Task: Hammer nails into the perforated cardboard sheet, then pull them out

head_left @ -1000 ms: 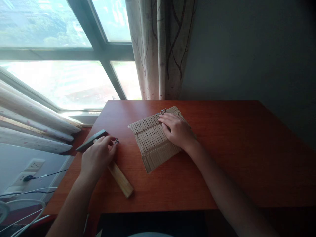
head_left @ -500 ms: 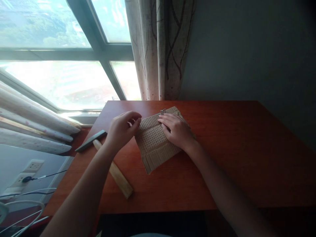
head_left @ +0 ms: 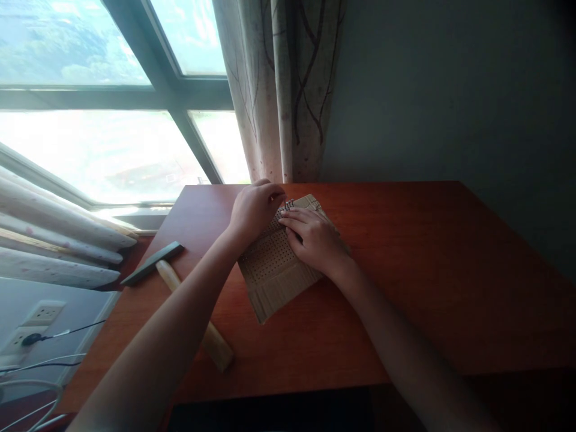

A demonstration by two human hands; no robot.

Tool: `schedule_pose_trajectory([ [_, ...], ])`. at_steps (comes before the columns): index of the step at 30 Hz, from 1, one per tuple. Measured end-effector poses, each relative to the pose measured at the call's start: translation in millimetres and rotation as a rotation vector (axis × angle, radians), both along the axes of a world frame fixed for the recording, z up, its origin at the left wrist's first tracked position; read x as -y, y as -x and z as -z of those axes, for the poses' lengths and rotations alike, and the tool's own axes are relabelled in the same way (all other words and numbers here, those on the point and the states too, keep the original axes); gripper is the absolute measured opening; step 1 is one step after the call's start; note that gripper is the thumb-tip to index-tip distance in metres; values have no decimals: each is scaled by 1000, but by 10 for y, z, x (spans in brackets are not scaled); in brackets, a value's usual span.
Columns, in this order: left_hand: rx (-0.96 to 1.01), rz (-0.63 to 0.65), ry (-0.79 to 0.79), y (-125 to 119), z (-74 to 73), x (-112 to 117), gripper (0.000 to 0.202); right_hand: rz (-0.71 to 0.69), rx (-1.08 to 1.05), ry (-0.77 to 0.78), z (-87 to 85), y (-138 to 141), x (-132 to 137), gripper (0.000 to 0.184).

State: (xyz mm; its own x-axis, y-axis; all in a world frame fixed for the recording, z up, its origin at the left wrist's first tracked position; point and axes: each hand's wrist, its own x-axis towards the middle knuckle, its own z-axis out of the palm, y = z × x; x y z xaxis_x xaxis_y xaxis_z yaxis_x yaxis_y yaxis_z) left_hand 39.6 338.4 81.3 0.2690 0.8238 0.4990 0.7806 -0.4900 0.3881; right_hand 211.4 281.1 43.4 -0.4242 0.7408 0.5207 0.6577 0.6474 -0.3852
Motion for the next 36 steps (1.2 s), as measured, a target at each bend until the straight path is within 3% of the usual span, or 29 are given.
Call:
schedule_pose_trajectory([
  [3, 240, -77, -161, 70, -207, 48, 13, -1, 2, 15, -7, -4, 5, 30],
  [6, 400, -116, -180, 195, -438, 189, 9, 6, 7, 22, -2, -6, 8, 31],
  [9, 433, -141, -174, 390, -501, 400, 8, 6, 8, 16, 9, -7, 4, 31],
  [11, 360, -186, -128, 569, -415, 548, 6, 1, 8, 11, 13, -9, 0, 32],
  [15, 175, -284, 77, 997, -85, 829, 12, 3, 14, 21, 12, -14, 4, 32],
  [18, -141, -354, 202, 1274, 131, 1036, 19, 6, 17, 21, 14, -16, 9, 32],
  [24, -492, -338, 294, 1543, 392, 1302, 29, 0, 13, 18, 16, -15, 4, 32],
  [29, -502, -296, 320, 1521, 465, 1311, 31, -1, 12, 19, 17, -17, 2, 32],
  [36, -330, -319, 245, 1368, 320, 1253, 31, 5, 15, 13, 21, -16, -3, 33],
])
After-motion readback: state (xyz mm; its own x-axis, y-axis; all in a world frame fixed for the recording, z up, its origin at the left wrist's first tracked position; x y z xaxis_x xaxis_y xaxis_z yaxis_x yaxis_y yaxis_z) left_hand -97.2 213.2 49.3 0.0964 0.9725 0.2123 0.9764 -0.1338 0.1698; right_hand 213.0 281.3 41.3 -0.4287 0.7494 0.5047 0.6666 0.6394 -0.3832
